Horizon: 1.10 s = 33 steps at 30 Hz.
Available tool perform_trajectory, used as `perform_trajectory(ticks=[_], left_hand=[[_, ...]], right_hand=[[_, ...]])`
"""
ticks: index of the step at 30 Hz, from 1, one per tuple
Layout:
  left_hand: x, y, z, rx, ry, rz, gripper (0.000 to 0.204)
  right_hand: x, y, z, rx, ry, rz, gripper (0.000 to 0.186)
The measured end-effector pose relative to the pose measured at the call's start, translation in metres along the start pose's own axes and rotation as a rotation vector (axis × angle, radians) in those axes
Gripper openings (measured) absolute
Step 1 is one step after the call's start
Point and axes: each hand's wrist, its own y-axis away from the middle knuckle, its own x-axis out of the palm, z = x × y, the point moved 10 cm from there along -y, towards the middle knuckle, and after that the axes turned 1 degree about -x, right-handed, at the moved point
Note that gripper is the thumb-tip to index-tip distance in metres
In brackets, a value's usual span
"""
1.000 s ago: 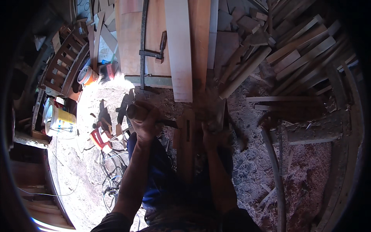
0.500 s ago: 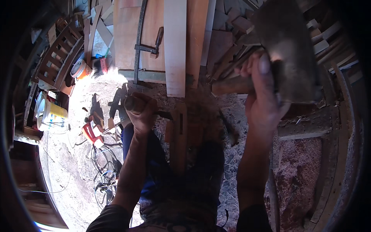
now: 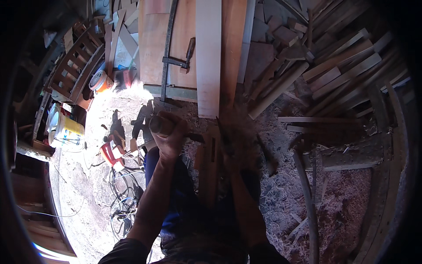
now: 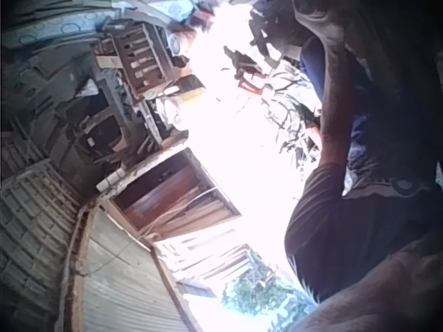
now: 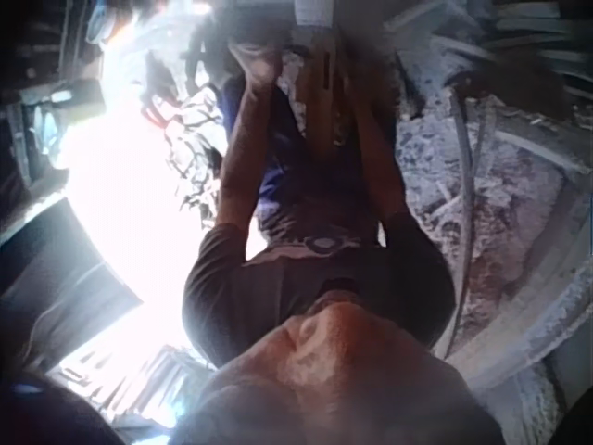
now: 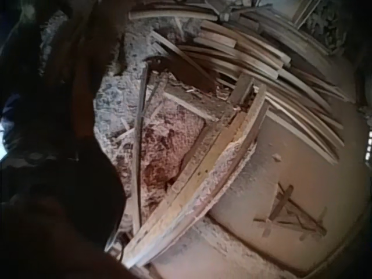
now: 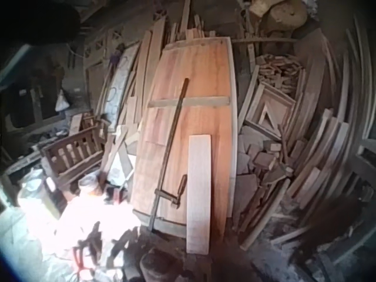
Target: The person uses an axe to strike a carving tool to shape a piece of wood held between their legs.
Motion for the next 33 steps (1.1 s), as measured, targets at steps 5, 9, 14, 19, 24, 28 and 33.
perform_trajectory(ticks=[5,9,14,19,24,28,33], left_hand=[[0.034,0.009,0.007,-0.005,-0.003,0.148,0.013],[0.050,0.012,0.001,-0.018,-0.138,0.285,0.012],[0.090,0.030,-0.005,-0.002,-0.075,0.434,0.011],[0.108,0.030,0.022,-0.015,0.000,0.515,0.013],[0.119,0.031,0.029,-0.002,-0.030,0.505,0.017],[0.121,0.031,0.034,-0.019,-0.065,0.519,0.018],[0.120,0.031,0.039,-0.045,-0.091,0.520,0.018]], right_hand=[[-0.068,0.039,0.037,-0.472,0.692,-0.327,0.088],[-0.084,0.073,0.080,-0.041,-0.103,0.200,0.063],[-0.086,0.114,0.068,0.081,-0.419,0.278,0.062],[-0.070,0.153,0.063,0.244,-0.622,0.292,0.052],[-0.085,0.160,0.072,0.265,-0.606,0.261,0.043],[-0.087,0.162,0.079,0.280,-0.539,0.251,0.044],[-0.084,0.167,0.092,0.301,-0.560,0.270,0.045]])
